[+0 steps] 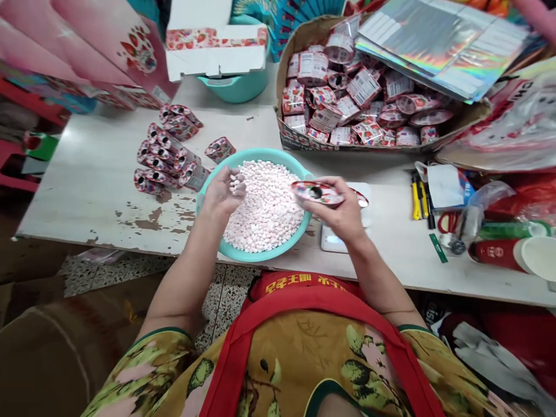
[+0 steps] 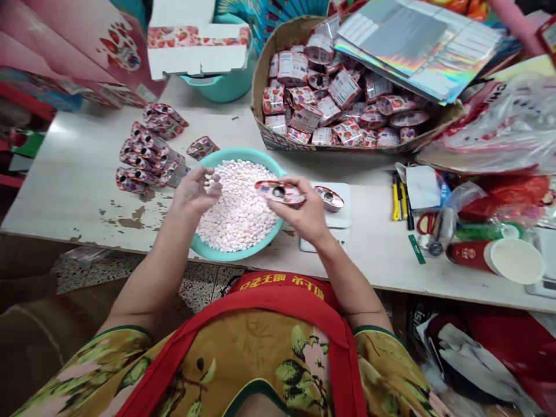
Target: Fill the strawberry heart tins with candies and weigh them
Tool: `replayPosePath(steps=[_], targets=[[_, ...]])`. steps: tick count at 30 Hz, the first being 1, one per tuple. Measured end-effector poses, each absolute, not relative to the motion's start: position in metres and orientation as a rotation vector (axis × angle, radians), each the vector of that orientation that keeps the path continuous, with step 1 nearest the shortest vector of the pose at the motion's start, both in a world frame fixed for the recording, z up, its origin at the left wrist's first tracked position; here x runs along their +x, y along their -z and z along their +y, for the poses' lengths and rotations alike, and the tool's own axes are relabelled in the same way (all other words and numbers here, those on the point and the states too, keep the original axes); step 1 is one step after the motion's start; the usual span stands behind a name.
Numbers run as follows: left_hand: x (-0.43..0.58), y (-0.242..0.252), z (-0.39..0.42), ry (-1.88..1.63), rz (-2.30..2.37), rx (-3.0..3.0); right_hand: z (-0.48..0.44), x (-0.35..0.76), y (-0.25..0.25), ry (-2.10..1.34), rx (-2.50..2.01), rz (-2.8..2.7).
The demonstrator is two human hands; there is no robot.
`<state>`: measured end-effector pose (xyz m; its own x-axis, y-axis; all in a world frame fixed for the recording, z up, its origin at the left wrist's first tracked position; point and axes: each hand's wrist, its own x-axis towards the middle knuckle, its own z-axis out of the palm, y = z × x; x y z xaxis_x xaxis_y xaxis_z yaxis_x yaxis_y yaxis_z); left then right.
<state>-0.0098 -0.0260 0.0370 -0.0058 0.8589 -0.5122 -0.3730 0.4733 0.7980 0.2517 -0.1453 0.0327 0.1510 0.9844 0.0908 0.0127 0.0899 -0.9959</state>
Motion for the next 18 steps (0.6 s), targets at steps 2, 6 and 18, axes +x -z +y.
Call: replayPosePath(steps=[2, 6, 18], targets=[[-0.012, -0.028, -0.037, -0.949, 1.186, 0.420, -0.162, 0.288, -0.031, -0.847, -1.294, -1.055], [-0.007, -0.027, -0.051, -0.941, 1.142, 0.344, -0.194, 0.352, -0.016, -0.532, -1.382, -0.851], [0.047, -0.047, -0.053, -0.715, 1.127, 0.863, -0.247, 0.380, 0.030, -0.508, -1.507, -0.467]])
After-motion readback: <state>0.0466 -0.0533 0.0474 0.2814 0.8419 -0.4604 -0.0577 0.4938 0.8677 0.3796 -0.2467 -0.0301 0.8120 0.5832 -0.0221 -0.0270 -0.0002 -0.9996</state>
